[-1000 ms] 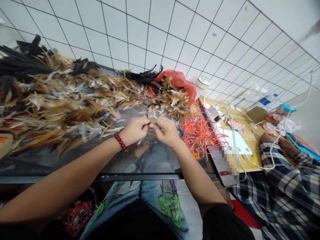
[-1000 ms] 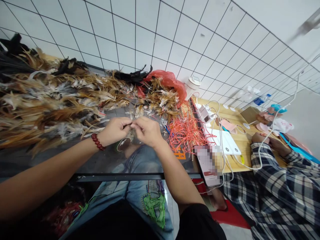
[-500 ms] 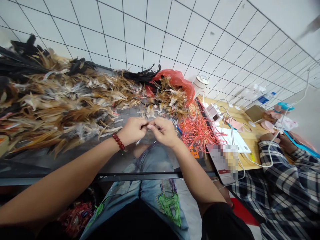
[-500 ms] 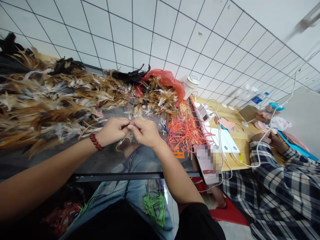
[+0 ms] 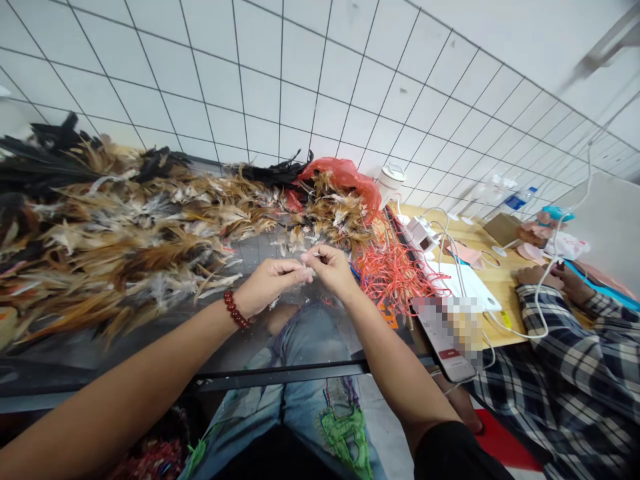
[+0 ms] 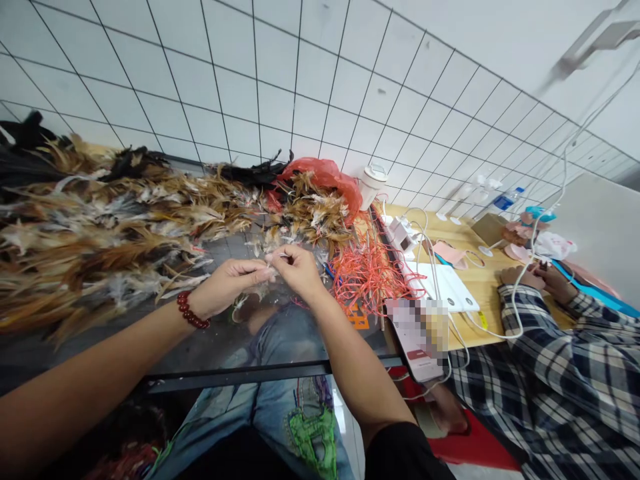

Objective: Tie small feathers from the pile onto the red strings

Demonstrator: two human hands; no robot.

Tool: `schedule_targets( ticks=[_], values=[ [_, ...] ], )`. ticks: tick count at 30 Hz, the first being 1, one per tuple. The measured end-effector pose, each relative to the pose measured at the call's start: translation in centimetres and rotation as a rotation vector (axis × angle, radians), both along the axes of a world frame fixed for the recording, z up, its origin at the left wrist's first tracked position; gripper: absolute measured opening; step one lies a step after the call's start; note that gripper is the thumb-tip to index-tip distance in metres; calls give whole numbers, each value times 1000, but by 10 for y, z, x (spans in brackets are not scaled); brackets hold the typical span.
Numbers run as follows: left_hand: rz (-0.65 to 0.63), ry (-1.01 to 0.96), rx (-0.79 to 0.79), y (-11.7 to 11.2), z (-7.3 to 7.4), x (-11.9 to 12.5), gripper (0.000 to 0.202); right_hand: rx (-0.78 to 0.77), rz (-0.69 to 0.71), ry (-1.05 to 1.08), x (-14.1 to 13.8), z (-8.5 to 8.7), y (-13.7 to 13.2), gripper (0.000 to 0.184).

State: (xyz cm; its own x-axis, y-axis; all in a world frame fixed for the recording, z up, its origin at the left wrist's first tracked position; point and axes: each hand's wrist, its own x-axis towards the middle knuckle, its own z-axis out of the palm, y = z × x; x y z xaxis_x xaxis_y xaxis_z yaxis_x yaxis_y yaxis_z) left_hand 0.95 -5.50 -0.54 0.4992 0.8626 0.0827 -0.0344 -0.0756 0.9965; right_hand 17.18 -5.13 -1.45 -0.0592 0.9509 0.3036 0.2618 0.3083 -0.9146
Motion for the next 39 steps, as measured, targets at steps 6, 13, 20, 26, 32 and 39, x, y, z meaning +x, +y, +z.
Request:
schedule_targets(
  ticks=[6, 13, 20, 26, 32, 39],
  values=[
    [150, -378, -405, 7, 2, 1, 30, 100, -145, 22, 4, -2, -1, 33],
    [287, -409, -503, 13, 1, 0, 28, 269, -46, -249, -2, 5, -11, 26],
    [322, -327, -292, 9, -1, 4, 37, 304, 122, -327, -12, 6, -19, 27],
    [205, -368, -279, 8, 4, 1, 39, 170, 152, -289, -13, -1, -17, 32],
    [304, -303, -181, 8, 4, 2, 39, 132, -47, 2, -2, -3, -7, 32],
    [302, -271, -168, 11, 2, 0, 36, 127, -39, -30, -3, -5, -3, 38]
  ],
)
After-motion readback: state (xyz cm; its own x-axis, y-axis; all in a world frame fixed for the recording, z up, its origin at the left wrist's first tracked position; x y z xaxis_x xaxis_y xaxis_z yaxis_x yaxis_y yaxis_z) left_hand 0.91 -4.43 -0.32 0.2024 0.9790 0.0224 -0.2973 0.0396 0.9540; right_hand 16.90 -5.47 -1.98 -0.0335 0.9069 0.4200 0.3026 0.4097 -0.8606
